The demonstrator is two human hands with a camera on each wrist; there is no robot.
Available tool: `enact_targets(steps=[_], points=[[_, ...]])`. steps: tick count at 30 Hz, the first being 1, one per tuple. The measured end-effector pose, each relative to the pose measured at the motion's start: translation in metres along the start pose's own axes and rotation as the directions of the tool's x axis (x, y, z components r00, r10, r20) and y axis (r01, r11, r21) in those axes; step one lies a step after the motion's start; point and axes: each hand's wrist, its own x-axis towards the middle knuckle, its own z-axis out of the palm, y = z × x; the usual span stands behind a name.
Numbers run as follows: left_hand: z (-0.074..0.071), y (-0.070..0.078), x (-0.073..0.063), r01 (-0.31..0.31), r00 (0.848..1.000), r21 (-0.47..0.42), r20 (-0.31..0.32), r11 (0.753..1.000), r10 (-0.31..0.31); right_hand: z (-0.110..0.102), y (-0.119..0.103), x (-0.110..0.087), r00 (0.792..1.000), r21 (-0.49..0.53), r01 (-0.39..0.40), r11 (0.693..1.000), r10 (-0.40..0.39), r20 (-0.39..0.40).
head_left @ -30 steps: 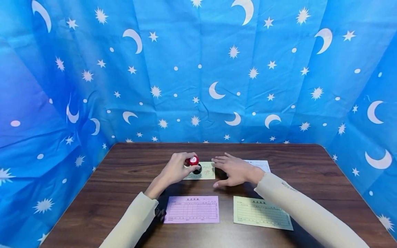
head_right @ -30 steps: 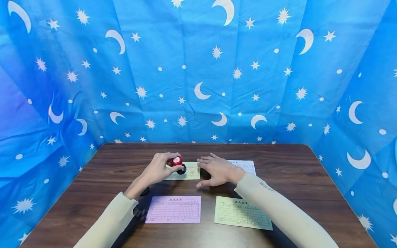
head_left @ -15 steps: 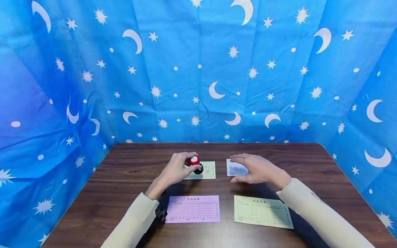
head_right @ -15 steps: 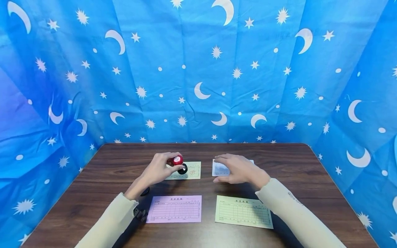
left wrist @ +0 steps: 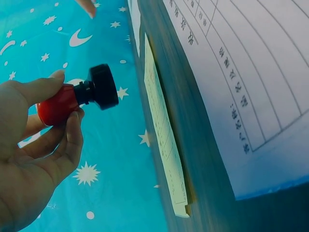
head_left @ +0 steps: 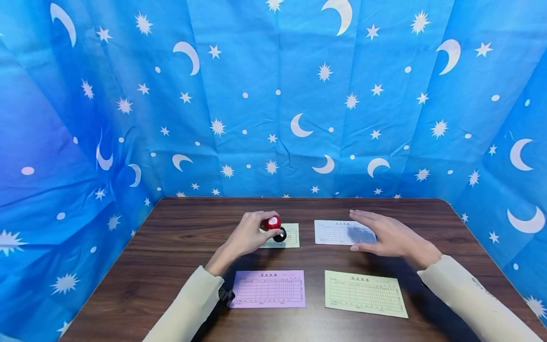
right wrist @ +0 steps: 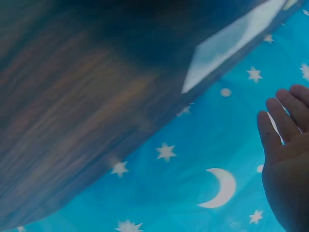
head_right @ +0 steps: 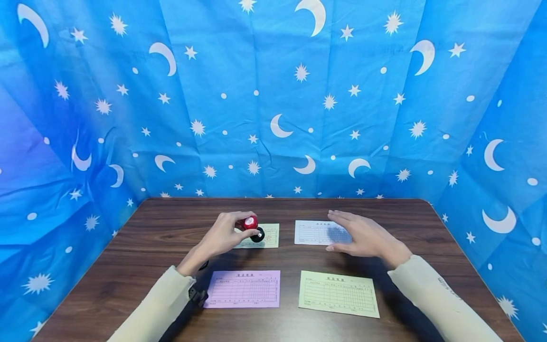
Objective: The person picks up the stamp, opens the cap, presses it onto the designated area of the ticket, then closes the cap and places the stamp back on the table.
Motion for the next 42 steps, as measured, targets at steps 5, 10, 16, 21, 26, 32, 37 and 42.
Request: enact_targets(steps=[5, 10, 16, 21, 26, 32, 37, 42], points=[[0.003, 0.001, 0.001, -0.003, 1.0, -0.002, 0.006, 1.0, 0.003, 0.005, 0.012, -0.011, 1.0, -0.015, -0.017, 1.0, 0.018, 0.017], [0.007, 0.003, 0.003, -0.007, 1.0, -0.015, 0.013, 1.0, 0.007, 0.01, 0.021, -0.019, 0.998, -0.003, -0.057, 0.998, 0.057, 0.035], [0.009, 0.006, 0.007, -0.009, 1.0, -0.038, -0.008, 0.999, 0.009, 0.013, 0.031, -0.024, 0.992, -0.002, -0.112, 0.994, 0.112, 0.065], [0.011, 0.008, 0.005, 0.034, 0.999, -0.055, 0.013, 0.998, -0.034, 0.018, 0.038, -0.031, 0.986, -0.004, -0.122, 0.993, 0.122, 0.116], [0.014, 0.009, 0.002, 0.06, 0.998, -0.052, 0.023, 0.997, -0.058, 0.025, 0.044, -0.034, 0.982, -0.016, -0.102, 0.995, 0.104, 0.158], [0.016, 0.012, 0.004, 0.04, 0.999, -0.046, 0.028, 0.998, -0.039, 0.032, 0.051, -0.034, 0.98, -0.021, -0.086, 0.996, 0.088, 0.181], [0.019, 0.015, 0.008, 0.025, 0.999, -0.048, 0.025, 0.999, -0.024, 0.034, 0.053, -0.032, 0.978, -0.01, -0.082, 0.997, 0.083, 0.193], [0.027, 0.024, 0.016, 0.013, 0.999, -0.065, 0.051, 0.998, -0.01, 0.031, 0.052, -0.034, 0.975, 0.013, -0.086, 0.996, 0.081, 0.205]])
